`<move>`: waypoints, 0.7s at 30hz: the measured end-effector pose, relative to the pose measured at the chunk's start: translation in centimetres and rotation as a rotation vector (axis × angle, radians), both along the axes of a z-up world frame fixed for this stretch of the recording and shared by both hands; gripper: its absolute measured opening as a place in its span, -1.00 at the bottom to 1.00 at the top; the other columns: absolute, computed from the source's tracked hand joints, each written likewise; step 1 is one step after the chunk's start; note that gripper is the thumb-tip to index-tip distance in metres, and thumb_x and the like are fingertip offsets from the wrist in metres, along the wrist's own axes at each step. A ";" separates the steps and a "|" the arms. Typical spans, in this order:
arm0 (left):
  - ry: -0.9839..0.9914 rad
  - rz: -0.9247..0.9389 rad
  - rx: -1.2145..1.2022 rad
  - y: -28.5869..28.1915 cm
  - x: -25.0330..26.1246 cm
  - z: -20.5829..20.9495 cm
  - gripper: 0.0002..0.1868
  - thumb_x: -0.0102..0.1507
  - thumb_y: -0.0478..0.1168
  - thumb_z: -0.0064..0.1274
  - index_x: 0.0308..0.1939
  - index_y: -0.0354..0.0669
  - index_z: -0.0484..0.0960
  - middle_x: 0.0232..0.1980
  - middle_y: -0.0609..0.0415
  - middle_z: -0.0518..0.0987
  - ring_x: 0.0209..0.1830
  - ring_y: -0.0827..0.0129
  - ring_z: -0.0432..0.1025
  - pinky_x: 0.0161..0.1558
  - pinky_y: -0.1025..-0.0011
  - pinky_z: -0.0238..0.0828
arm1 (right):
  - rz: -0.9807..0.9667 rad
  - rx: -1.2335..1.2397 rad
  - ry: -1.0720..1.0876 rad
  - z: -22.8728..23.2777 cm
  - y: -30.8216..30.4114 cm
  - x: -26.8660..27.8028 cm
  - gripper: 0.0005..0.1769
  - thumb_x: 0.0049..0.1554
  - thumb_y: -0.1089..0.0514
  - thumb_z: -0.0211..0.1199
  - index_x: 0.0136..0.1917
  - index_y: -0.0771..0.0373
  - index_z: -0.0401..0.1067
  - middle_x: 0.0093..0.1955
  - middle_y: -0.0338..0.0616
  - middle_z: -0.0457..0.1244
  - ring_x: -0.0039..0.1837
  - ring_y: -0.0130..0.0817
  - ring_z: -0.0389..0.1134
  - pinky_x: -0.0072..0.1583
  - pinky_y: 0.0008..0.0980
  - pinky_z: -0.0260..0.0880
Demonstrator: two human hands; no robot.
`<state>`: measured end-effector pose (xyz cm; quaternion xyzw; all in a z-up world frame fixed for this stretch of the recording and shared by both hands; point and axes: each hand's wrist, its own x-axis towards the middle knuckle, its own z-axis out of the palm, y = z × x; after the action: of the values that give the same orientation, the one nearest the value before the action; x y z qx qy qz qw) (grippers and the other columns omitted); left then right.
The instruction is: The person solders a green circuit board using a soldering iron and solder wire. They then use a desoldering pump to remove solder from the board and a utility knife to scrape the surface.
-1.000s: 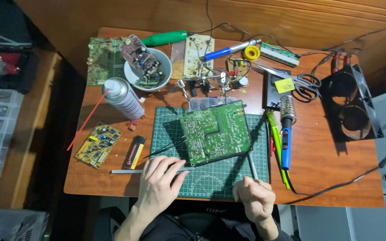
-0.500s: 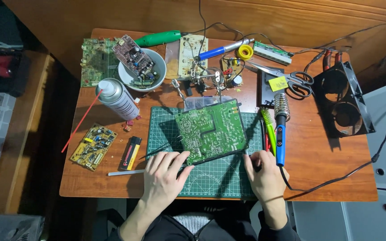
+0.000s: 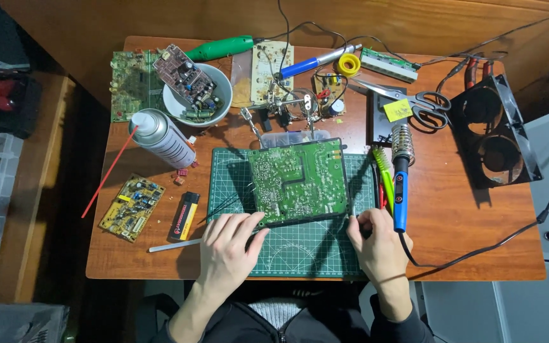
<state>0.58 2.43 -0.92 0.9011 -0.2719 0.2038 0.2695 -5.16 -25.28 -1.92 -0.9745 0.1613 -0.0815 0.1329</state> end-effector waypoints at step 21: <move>0.007 -0.099 0.030 -0.3 -2.2 -2.0 -0.88 0.24 -0.20 0.17 -0.18 -0.10 0.61 -0.23 0.16 0.60 -0.21 0.36 0.37 -0.22 0.43 0.28 | 0.597 0.585 -0.425 1.7 0.7 -1.8 -0.76 0.17 0.23 0.08 0.06 0.16 0.51 -0.21 -0.26 0.43 -0.38 -0.63 0.36 -0.29 -0.65 0.39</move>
<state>-1.61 2.16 -2.92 0.8911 -0.3182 0.1829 0.2668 -6.99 -24.57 -0.20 -0.8616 -0.1407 -0.1886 0.4498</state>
